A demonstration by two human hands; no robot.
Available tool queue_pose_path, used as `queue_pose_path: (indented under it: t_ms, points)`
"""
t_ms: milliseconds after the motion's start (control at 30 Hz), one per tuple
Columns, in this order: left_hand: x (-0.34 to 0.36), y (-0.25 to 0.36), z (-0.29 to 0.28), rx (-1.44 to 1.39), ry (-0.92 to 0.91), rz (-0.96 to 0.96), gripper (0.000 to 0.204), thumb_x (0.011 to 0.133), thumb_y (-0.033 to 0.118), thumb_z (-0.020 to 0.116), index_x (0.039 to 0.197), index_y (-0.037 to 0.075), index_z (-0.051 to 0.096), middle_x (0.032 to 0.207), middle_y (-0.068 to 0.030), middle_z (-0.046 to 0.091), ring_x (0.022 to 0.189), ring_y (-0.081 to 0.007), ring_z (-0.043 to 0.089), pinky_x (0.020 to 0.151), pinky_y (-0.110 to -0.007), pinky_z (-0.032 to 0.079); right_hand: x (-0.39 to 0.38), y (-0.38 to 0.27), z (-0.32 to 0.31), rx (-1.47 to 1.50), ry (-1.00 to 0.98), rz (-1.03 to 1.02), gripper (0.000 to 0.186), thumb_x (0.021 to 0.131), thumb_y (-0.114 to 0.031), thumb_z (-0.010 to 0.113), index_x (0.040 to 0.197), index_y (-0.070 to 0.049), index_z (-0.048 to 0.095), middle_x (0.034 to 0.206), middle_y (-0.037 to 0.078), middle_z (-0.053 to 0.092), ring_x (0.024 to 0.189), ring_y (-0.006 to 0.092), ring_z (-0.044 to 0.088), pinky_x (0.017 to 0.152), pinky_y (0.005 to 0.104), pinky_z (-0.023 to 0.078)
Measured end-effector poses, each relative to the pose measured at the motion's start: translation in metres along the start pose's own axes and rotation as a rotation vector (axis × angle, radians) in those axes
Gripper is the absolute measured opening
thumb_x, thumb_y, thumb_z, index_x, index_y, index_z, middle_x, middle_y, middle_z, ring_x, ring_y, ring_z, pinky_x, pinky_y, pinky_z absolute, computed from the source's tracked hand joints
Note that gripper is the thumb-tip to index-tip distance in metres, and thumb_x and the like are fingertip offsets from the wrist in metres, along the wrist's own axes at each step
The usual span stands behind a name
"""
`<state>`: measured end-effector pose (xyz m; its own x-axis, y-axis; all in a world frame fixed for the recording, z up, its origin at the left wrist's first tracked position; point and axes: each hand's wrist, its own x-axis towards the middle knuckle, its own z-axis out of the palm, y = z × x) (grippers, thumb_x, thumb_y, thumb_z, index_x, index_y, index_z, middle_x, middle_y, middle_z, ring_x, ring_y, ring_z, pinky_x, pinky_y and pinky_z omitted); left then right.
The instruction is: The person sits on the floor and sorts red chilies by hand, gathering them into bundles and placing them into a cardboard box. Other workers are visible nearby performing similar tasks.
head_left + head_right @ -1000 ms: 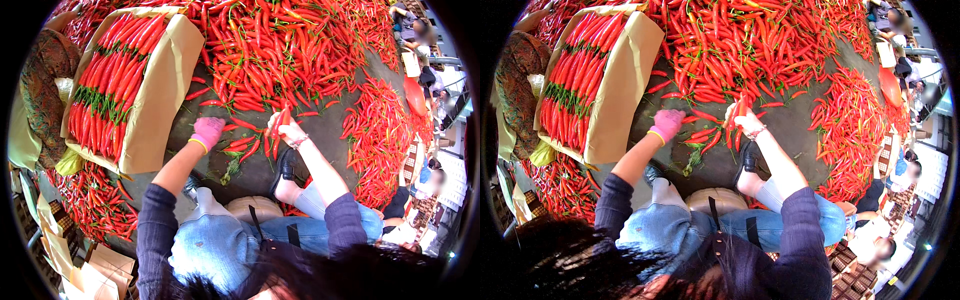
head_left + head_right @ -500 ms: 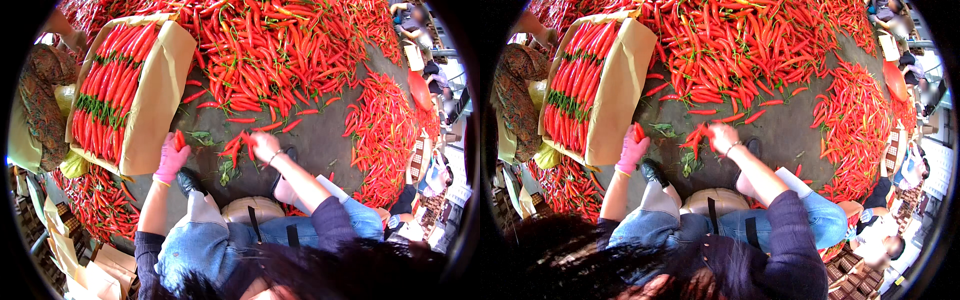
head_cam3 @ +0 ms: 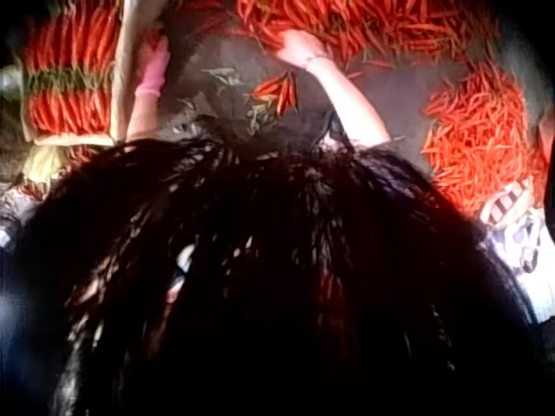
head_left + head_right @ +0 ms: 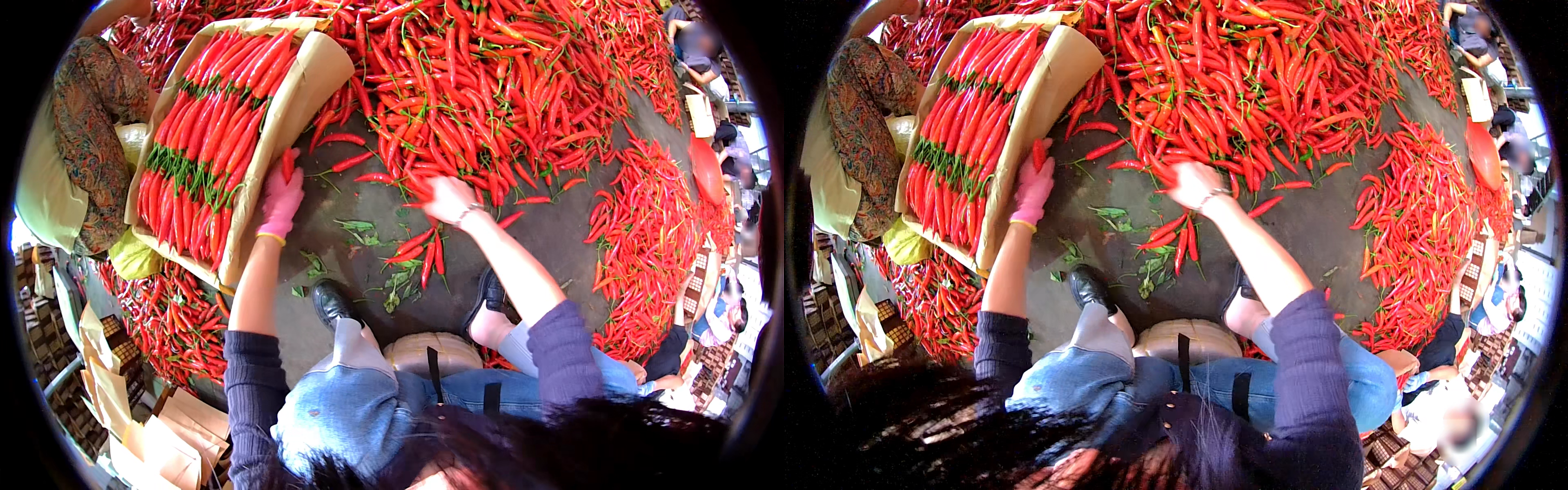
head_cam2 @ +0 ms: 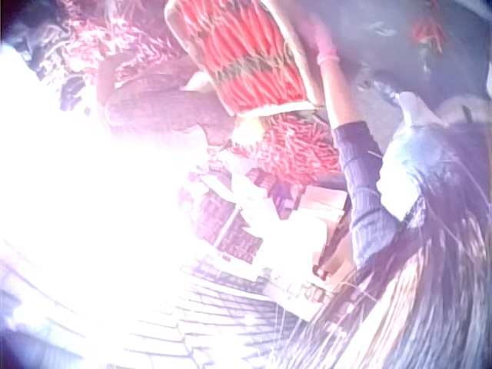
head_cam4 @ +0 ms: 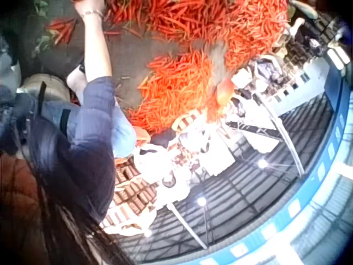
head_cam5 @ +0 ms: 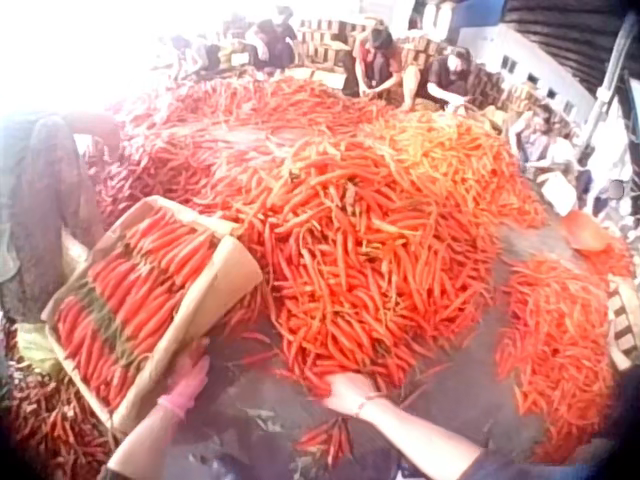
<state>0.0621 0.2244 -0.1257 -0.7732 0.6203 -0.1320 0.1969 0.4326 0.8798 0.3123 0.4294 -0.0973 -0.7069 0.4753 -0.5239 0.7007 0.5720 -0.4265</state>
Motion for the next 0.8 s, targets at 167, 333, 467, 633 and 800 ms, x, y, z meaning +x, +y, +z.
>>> queue_pose_path:
  t_ms: [167, 333, 467, 633, 800]
  points:
    - [0.050, -0.012, 0.028, -0.116, 0.008, -0.085, 0.044, 0.086, 0.011, 0.055, 0.129, 0.000, 0.051, 0.126, -0.0101, 0.057, 0.118, -0.0197, 0.052, 0.101, -0.030, 0.037, 0.126, -0.094, 0.018, 0.120, 0.386, -0.149, 0.026, 0.072, -0.020, 0.066, 0.094, -0.008, 0.065, 0.098, 0.017, 0.064, 0.094, 0.0358, 0.062, 0.081, 0.0459, 0.052]
    - [0.044, -0.006, 0.023, -0.182, -0.012, -0.165, 0.041, 0.085, 0.010, 0.056, 0.126, 0.003, 0.054, 0.110, -0.0050, 0.060, 0.094, -0.0148, 0.053, 0.083, -0.028, 0.042, 0.146, -0.099, 0.062, -0.197, 0.179, -0.267, 0.023, 0.087, -0.013, 0.046, 0.105, -0.005, 0.059, 0.105, 0.019, 0.060, 0.094, 0.0340, 0.064, 0.077, 0.0447, 0.054]
    - [0.041, -0.031, 0.033, -0.137, -0.071, -0.093, 0.040, 0.083, 0.009, 0.057, 0.122, 0.002, 0.055, 0.116, -0.0074, 0.060, 0.111, -0.0207, 0.055, 0.096, -0.030, 0.040, 0.105, -0.064, 0.063, -0.160, -0.220, -0.346, 0.031, 0.074, -0.007, 0.057, 0.105, -0.005, 0.060, 0.106, 0.019, 0.062, 0.095, 0.0366, 0.063, 0.082, 0.0466, 0.051]
    - [-0.009, -0.016, 0.027, -0.192, -0.140, -0.298, 0.037, 0.082, 0.011, 0.057, 0.118, 0.002, 0.059, 0.116, -0.0081, 0.060, 0.112, -0.0202, 0.054, 0.098, -0.030, 0.038, 0.095, -0.019, 0.024, 0.095, -0.120, -0.155, 0.025, 0.071, -0.013, 0.064, 0.094, -0.005, 0.060, 0.093, 0.018, 0.065, 0.087, 0.0356, 0.064, 0.077, 0.0459, 0.050]
    - [-0.068, -0.037, -0.004, -0.157, -0.030, -0.302, 0.036, 0.082, 0.009, 0.057, 0.118, 0.003, 0.059, 0.094, -0.0077, 0.064, 0.087, -0.0168, 0.059, 0.080, -0.028, 0.046, 0.067, -0.052, 0.055, -0.232, 0.182, -0.471, 0.022, 0.071, -0.010, 0.062, 0.093, -0.006, 0.061, 0.086, 0.015, 0.063, 0.084, 0.0335, 0.064, 0.076, 0.0445, 0.052]
